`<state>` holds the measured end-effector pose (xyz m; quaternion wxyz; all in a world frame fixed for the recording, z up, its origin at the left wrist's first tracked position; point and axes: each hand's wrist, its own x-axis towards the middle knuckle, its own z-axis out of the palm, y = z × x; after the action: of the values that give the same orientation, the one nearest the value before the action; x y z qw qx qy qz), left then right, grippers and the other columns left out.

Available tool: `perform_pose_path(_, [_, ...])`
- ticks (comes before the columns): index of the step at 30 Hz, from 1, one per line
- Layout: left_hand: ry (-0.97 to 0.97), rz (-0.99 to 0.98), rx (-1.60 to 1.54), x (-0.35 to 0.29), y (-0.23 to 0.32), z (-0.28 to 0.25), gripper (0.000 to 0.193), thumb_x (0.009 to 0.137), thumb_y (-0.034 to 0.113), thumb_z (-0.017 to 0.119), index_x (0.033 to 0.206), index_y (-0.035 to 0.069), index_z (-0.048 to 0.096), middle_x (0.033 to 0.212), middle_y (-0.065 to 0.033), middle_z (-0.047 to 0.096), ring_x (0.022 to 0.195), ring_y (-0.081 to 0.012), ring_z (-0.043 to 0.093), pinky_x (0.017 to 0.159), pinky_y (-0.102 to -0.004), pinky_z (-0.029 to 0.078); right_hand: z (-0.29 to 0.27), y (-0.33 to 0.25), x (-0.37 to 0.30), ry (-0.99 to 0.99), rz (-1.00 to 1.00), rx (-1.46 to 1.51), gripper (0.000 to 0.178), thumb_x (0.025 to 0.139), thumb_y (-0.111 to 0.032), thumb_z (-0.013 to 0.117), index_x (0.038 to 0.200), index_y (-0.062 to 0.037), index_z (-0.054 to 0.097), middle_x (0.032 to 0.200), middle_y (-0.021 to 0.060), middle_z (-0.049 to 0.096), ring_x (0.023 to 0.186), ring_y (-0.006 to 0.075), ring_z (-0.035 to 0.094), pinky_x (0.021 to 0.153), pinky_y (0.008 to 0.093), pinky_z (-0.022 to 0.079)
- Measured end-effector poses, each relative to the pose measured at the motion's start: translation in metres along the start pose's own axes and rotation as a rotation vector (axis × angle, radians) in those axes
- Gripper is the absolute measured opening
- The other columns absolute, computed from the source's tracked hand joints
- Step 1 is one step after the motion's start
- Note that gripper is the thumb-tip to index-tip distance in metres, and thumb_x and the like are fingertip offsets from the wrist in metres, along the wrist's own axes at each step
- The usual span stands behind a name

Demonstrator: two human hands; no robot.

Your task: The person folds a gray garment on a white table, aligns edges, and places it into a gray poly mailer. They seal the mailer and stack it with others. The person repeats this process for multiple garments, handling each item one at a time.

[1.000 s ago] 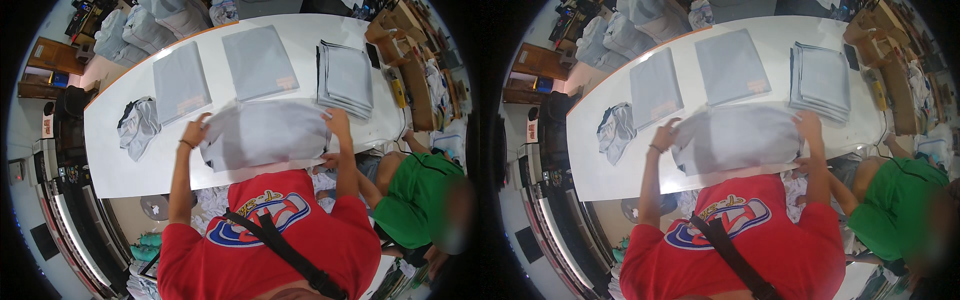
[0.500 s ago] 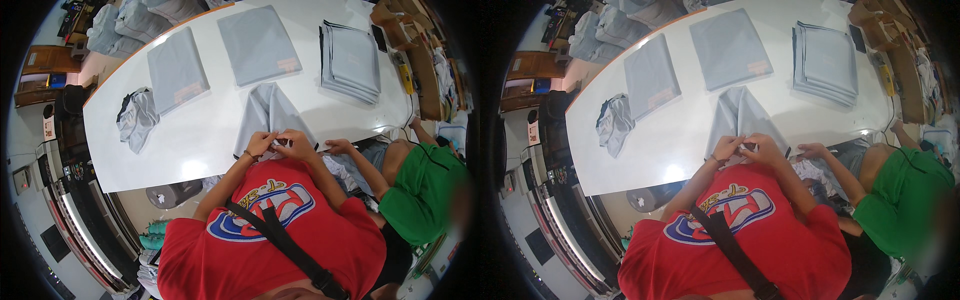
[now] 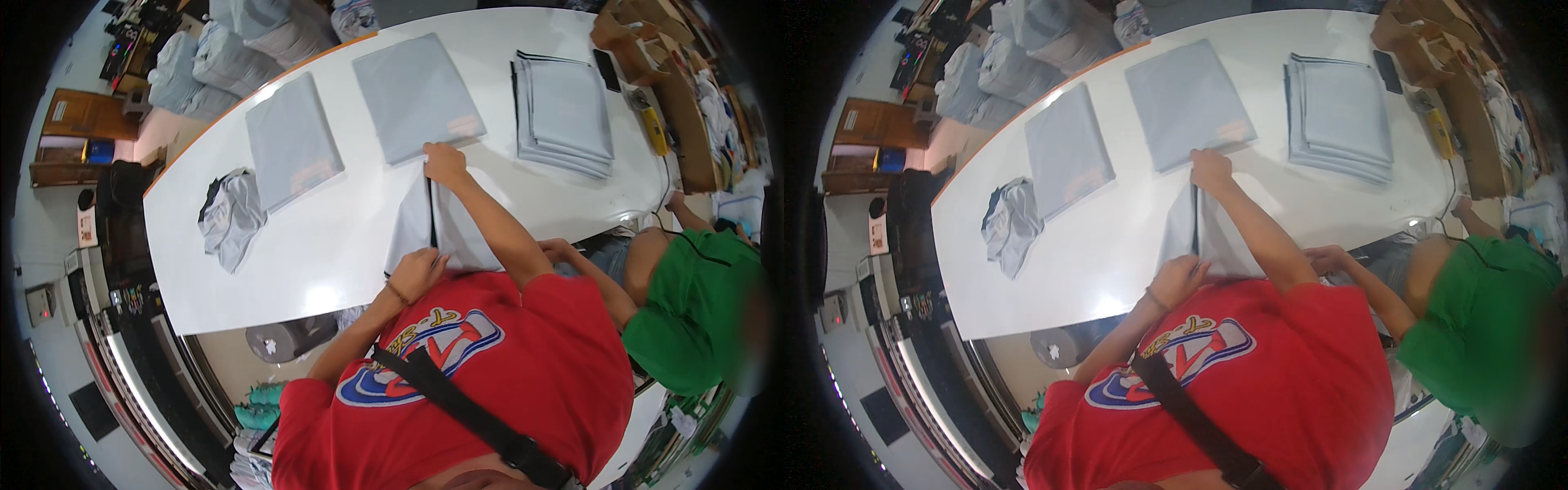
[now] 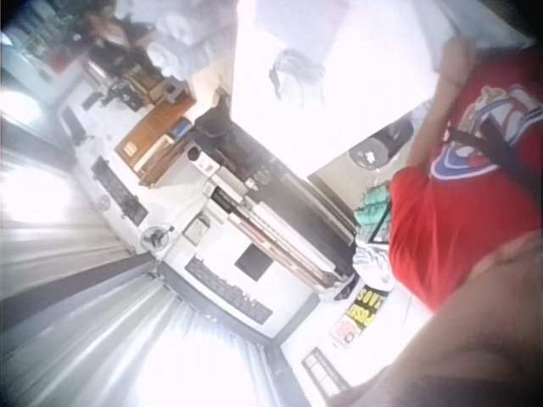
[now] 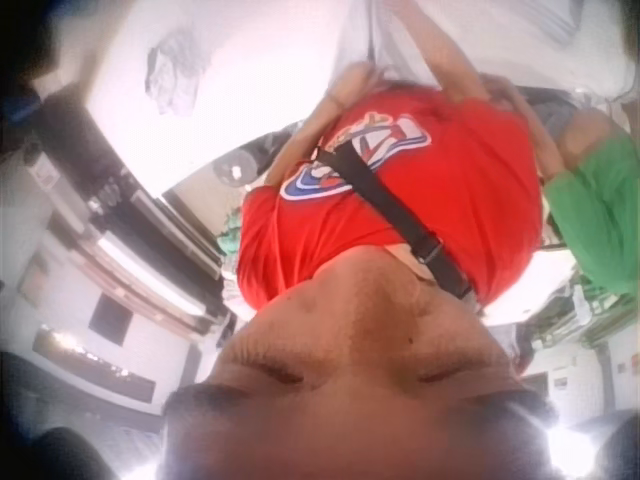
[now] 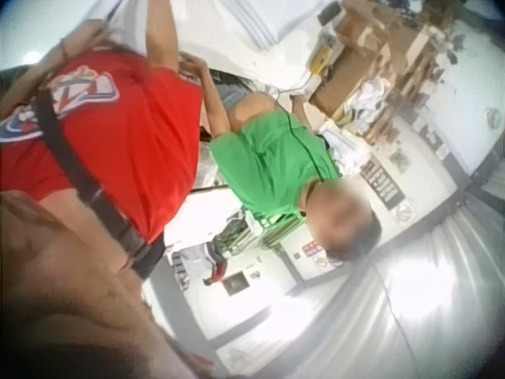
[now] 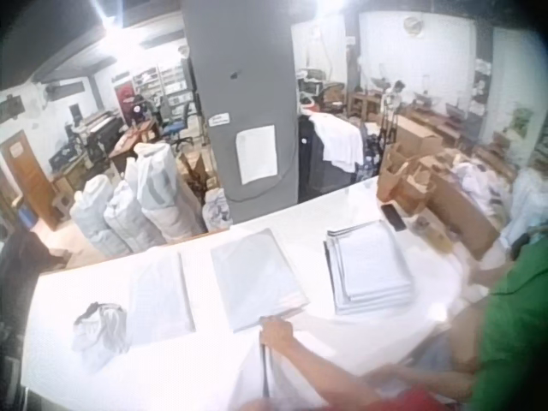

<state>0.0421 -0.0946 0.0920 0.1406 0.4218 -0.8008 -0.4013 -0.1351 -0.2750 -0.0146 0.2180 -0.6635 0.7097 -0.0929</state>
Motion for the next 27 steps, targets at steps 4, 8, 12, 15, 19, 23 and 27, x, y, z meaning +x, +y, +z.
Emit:
perform_pose_path(4, [-0.025,0.098,0.141,-0.028,0.000,-0.049,0.015,0.093,0.016,0.065,0.093,0.003,0.058,0.086,-0.0162,0.061,0.076,-0.0389,0.065,0.066,-0.0475,0.053,-0.056,0.007,-0.010,-0.109,0.002,0.074,0.017,0.071,-0.013,0.067,0.087,-0.0072,0.068,0.089,0.0149,0.071,0.088,0.0360,0.068,0.076,0.0445,0.055])
perform_pose_path(8, [0.020,0.196,0.326,-0.033,-0.004,-0.118,0.016,0.090,0.011,0.068,0.091,0.005,0.053,0.079,-0.0124,0.057,0.070,-0.0319,0.063,0.059,-0.0435,0.052,-0.105,0.051,-0.047,-0.029,-0.011,0.320,0.016,0.075,-0.013,0.068,0.088,-0.0043,0.066,0.088,0.0144,0.069,0.083,0.0301,0.071,0.070,0.0412,0.056])
perform_pose_path(12, [0.008,0.402,0.468,0.007,0.013,-0.188,0.015,0.084,0.006,0.069,0.097,0.005,0.062,0.078,-0.0108,0.058,0.071,-0.0295,0.063,0.064,-0.0408,0.052,-0.169,0.075,-0.104,0.008,0.029,0.867,0.011,0.077,-0.001,0.064,0.088,-0.0013,0.063,0.080,0.0092,0.066,0.064,0.0212,0.068,0.058,0.0321,0.052])
perform_pose_path(15, [0.052,0.493,0.586,0.068,0.024,-0.223,0.022,0.086,0.003,0.066,0.107,0.003,0.061,0.086,-0.0148,0.067,0.081,-0.0326,0.068,0.072,-0.0418,0.054,-0.216,0.095,-0.127,0.137,0.016,1.076,0.016,0.080,0.006,0.058,0.093,0.0004,0.065,0.080,0.0059,0.065,0.065,0.0146,0.066,0.058,0.0264,0.051])
perform_pose_path(19, [0.114,0.567,0.656,0.173,0.080,-0.246,0.024,0.087,0.003,0.067,0.111,0.005,0.063,0.090,-0.0131,0.070,0.081,-0.0325,0.070,0.070,-0.0396,0.056,-0.279,0.122,-0.138,0.271,-0.028,1.108,0.021,0.083,0.007,0.062,0.104,0.0025,0.067,0.086,0.0061,0.067,0.070,0.0112,0.065,0.062,0.0245,0.052])
perform_pose_path(23, [0.169,0.565,0.660,0.243,0.107,-0.249,0.017,0.086,0.003,0.068,0.103,0.005,0.065,0.091,-0.0105,0.070,0.080,-0.0315,0.069,0.069,-0.0392,0.056,-0.319,0.139,-0.134,0.423,-0.111,0.920,0.024,0.081,0.002,0.075,0.104,0.0029,0.069,0.087,0.0051,0.068,0.068,0.0110,0.063,0.063,0.0246,0.052])
perform_pose_path(27, [0.279,0.618,0.736,0.282,0.133,-0.247,0.013,0.084,0.002,0.067,0.097,0.007,0.066,0.092,-0.0091,0.070,0.080,-0.0307,0.069,0.068,-0.0394,0.055,-0.339,0.154,-0.130,0.546,-0.123,0.735,0.021,0.079,0.001,0.081,0.098,0.0023,0.071,0.082,0.0047,0.068,0.067,0.0088,0.062,0.061,0.0247,0.050])
